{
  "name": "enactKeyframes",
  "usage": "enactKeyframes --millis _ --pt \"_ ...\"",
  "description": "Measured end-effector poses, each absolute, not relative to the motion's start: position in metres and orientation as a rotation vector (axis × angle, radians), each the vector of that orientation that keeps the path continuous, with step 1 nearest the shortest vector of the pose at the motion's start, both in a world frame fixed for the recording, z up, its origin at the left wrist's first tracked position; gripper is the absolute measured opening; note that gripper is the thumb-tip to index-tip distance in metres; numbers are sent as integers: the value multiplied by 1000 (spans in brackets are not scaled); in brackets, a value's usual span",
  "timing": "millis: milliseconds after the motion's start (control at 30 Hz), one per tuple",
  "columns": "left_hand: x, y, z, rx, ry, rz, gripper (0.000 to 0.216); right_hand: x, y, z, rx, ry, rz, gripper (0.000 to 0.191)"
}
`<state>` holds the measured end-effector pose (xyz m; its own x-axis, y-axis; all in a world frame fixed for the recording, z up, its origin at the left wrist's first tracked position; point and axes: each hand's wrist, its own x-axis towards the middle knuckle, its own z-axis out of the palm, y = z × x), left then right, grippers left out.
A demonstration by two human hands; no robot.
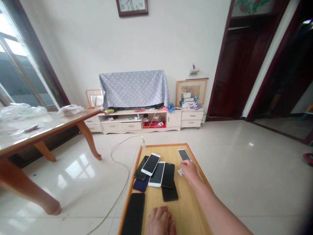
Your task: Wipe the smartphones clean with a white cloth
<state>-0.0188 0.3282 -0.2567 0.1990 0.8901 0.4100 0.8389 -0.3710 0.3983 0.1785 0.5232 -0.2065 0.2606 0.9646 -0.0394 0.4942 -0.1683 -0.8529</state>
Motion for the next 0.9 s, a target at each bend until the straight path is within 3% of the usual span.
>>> enactKeyframes --millis 300,900 --pt "-14 312 -223 2192 1721 787 12 149 485 -219 -1563 -1159 1252 27" --pt "-14 308 -207 2131 1700 664 18 122 482 -218 -1516 -925 1236 16"
